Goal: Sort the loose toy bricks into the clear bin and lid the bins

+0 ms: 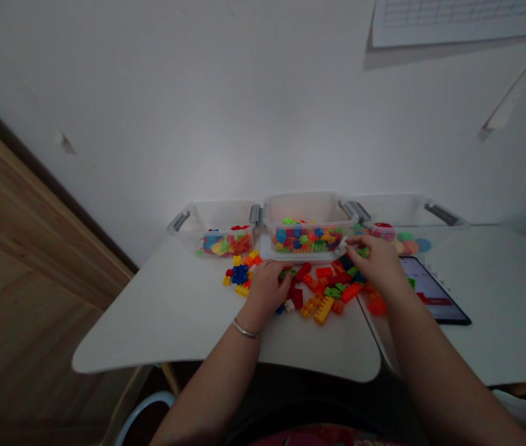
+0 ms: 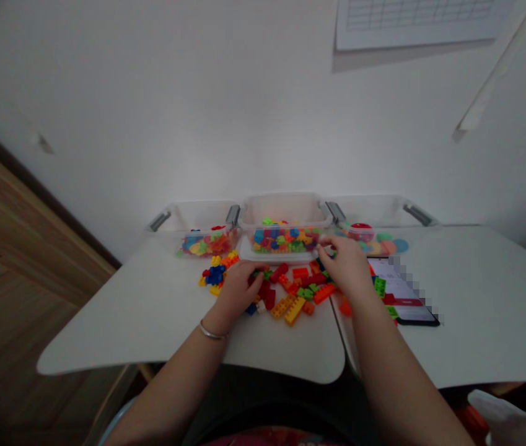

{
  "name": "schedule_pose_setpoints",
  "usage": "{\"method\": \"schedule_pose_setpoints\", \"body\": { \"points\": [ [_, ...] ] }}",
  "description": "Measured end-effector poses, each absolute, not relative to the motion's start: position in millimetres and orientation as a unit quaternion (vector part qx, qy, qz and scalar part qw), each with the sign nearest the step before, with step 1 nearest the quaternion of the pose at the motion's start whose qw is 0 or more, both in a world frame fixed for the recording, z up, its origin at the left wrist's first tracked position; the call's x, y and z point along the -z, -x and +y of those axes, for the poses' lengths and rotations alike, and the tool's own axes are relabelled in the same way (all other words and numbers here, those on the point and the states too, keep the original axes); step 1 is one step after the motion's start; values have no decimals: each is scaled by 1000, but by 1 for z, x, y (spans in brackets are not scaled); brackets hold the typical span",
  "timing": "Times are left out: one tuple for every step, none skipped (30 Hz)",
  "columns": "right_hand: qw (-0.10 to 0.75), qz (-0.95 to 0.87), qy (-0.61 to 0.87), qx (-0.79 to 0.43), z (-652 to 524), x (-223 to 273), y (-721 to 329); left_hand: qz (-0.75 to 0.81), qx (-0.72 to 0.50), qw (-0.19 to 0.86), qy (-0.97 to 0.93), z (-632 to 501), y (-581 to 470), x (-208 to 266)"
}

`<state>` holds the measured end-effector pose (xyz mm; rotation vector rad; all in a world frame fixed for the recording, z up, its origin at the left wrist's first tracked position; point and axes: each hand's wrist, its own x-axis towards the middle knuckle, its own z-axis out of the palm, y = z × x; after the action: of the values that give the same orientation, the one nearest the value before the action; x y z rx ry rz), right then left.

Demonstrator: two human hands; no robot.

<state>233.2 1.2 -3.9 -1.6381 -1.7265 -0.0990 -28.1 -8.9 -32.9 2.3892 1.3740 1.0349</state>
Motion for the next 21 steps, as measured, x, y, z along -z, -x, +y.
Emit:
{"method": "schedule_pose_setpoints", "body": {
  "points": [
    [326,-681,654,41,0,9,-235,463,-344,95,-811,-9,28,33],
    [283,-688,666,49,-2,15,-237,462,-338,91,-815,-9,28,34],
    [244,-696,673,60,-3,20,-237,461,-332,87,-819,-9,28,34],
    [213,-703,674,74,-5,24,-237,459,-327,83,-822,-9,28,34],
    [191,-711,671,88,-6,28,-237,458,-323,80,-824,-9,28,33],
    [177,-719,664,101,-7,31,-236,457,-321,77,-826,-10,28,33],
    [170,-725,658,112,-8,33,-235,458,-319,75,-826,-10,28,32],
    [167,-729,653,118,-9,34,-234,462,-319,71,-825,-11,27,31],
    [166,-732,650,121,-10,35,-233,468,-320,66,-821,-11,27,31],
    [165,-732,649,122,-10,36,-232,479,-321,59,-815,-11,27,31],
    [165,-732,650,124,-10,36,-231,493,-323,52,-806,-10,27,31],
    [164,-732,650,125,-10,37,-230,508,-326,45,-796,-10,28,32],
    [163,-733,648,127,-10,38,-229,519,-329,39,-788,-9,28,33],
    [164,-735,645,128,-10,39,-228,527,-330,35,-783,-8,28,35],
    [166,-738,641,129,-10,40,-227,529,-330,33,-781,-7,29,36],
    [171,-740,637,129,-10,41,-226,528,-327,32,-783,-7,29,38],
    [176,-743,633,128,-10,43,-224,525,-322,33,-787,-6,30,39],
    [181,-744,631,124,-9,44,-223,522,-316,35,-792,-6,30,40],
    [186,-745,630,116,-9,45,-221,521,-309,37,-795,-6,30,40],
    [189,-747,629,107,-9,46,-220,521,-303,40,-797,-6,30,40],
    [190,-749,627,98,-9,46,-218,521,-298,43,-799,-7,30,40]
  ]
}}
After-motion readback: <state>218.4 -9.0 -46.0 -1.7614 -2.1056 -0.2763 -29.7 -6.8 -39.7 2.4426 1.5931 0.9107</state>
